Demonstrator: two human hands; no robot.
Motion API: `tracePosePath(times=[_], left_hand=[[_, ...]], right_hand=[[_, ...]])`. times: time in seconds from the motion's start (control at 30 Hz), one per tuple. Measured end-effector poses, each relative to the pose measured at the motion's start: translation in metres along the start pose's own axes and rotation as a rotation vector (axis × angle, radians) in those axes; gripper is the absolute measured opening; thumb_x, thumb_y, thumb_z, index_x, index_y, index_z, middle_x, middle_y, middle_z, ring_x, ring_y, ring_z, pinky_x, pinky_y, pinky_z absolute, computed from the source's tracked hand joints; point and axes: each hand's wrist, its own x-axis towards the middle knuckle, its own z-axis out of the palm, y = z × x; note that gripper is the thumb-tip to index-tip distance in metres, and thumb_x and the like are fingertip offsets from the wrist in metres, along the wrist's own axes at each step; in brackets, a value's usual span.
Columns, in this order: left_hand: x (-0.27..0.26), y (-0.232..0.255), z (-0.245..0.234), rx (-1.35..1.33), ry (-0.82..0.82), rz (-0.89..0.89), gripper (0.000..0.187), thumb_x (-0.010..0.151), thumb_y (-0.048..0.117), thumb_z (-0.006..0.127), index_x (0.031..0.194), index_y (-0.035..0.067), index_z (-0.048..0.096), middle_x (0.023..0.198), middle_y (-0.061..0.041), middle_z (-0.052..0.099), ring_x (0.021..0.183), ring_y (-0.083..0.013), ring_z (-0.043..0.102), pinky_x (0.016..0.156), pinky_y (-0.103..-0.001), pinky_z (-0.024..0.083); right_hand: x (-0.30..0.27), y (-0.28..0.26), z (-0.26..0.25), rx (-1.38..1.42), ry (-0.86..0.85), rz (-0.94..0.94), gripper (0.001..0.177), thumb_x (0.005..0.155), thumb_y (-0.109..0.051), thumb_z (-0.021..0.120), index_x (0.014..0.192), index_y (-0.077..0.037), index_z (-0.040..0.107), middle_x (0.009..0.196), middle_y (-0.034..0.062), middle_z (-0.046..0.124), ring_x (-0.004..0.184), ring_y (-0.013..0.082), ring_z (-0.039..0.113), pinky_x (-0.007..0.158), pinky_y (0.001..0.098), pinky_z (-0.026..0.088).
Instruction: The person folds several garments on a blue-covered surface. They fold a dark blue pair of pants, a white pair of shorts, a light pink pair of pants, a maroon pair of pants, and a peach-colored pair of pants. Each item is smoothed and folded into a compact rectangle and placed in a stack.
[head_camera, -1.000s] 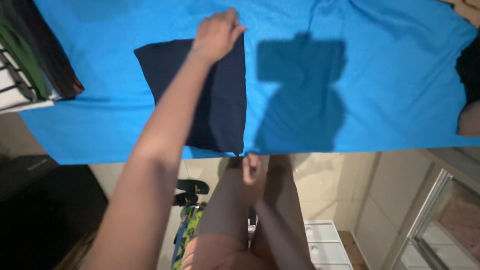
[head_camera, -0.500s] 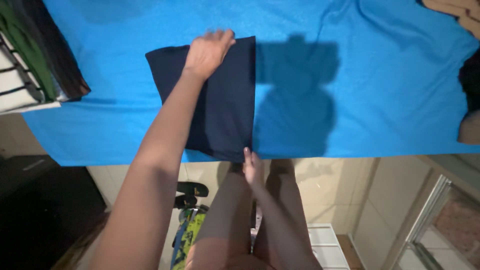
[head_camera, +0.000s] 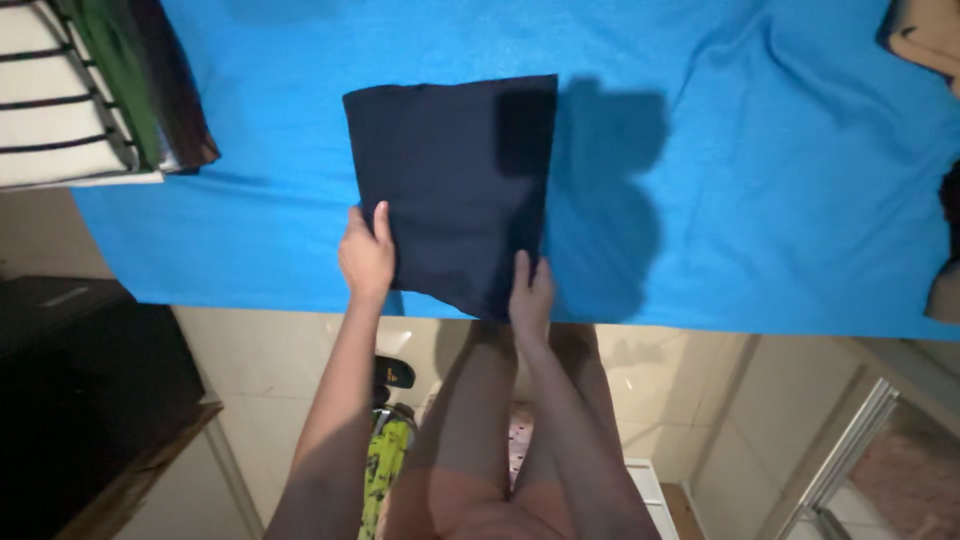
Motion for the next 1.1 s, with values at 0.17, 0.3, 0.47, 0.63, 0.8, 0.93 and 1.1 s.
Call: tracePosePath(times=[0.17, 0.3, 0.47, 0.63, 0.8, 0.93, 1.1], left_hand=[[-0.007, -0.016, 0.001, -0.015, -0.018, -0.092, 0.049, 0.105, 0.052, 0.055, 0.111, 0.004, 0.062, 0.105, -0.026, 0.07, 0.097, -0.0481, 0.066, 0.083, -0.055, 0.051], [-0.014, -0.014, 0.009, -0.071, 0.301, 0.143, 0.055, 0.106, 0.048, 0.058, 0.128, -0.002, 0.052, 0.133, -0.028, 0.056, 0.125, -0.047, 0.051, 0.105, -0.057, 0.04], [-0.005, 0.006, 0.035, 0.161, 0.114, 0.697, 0.055, 0.103, 0.039, 0.061, 0.153, 0.017, 0.049, 0.165, -0.01, 0.037, 0.157, -0.036, 0.029, 0.129, -0.063, 0.017], [0.055, 0.026, 0.045, 0.283, 0.033, 0.744, 0.075, 0.102, 0.048, 0.063, 0.166, 0.02, 0.037, 0.174, -0.007, 0.024, 0.159, -0.0392, 0.017, 0.122, -0.07, 0.012], [0.083, 0.02, 0.041, 0.141, 0.004, 0.674, 0.086, 0.09, 0.055, 0.071, 0.162, 0.023, 0.036, 0.171, -0.006, 0.023, 0.155, -0.0487, 0.007, 0.119, -0.074, 0.01], [0.086, 0.02, 0.046, 0.084, 0.0, 0.655, 0.09, 0.09, 0.055, 0.073, 0.164, 0.021, 0.033, 0.172, -0.008, 0.02, 0.157, -0.0476, 0.008, 0.121, -0.074, 0.01], [0.084, 0.019, 0.039, 0.082, 0.003, 0.648, 0.092, 0.089, 0.054, 0.073, 0.164, 0.02, 0.032, 0.172, -0.007, 0.02, 0.157, -0.0488, 0.007, 0.121, -0.073, 0.011]], right_hand=[[0.013, 0.013, -0.011, -0.431, -0.009, -0.037, 0.047, 0.114, -0.045, 0.055, 0.103, -0.001, 0.068, 0.092, 0.0206, 0.07, 0.086, 0.0404, 0.066, 0.081, 0.0473, 0.052], [0.012, -0.02, -0.018, -0.39, 0.114, 0.075, 0.044, 0.095, -0.043, 0.069, 0.118, -0.006, 0.063, 0.102, 0.0149, 0.073, 0.094, 0.0344, 0.071, 0.084, 0.0464, 0.054], [0.02, -0.086, 0.012, -0.434, 0.12, -0.771, 0.05, 0.108, -0.028, 0.061, 0.153, -0.009, 0.048, 0.165, 0.0193, 0.037, 0.155, 0.0459, 0.032, 0.13, 0.0581, 0.026], [0.089, -0.121, 0.061, -0.881, -0.057, -0.763, 0.08, 0.103, -0.049, 0.06, 0.164, -0.005, 0.03, 0.17, 0.0203, 0.022, 0.157, 0.0452, 0.014, 0.124, 0.0659, 0.008], [0.115, -0.125, 0.066, -0.832, -0.001, -0.674, 0.091, 0.1, -0.055, 0.063, 0.165, -0.005, 0.023, 0.171, 0.0203, 0.018, 0.158, 0.0434, 0.011, 0.126, 0.0647, 0.006], [0.12, -0.129, 0.067, -0.781, 0.023, -0.646, 0.096, 0.097, -0.058, 0.065, 0.164, -0.004, 0.021, 0.171, 0.0198, 0.017, 0.159, 0.0417, 0.011, 0.126, 0.0646, 0.005], [0.103, -0.115, 0.07, -0.781, 0.082, -0.641, 0.092, 0.105, -0.053, 0.059, 0.164, 0.004, 0.019, 0.172, 0.0253, 0.016, 0.16, 0.0452, 0.011, 0.126, 0.0671, 0.005]])
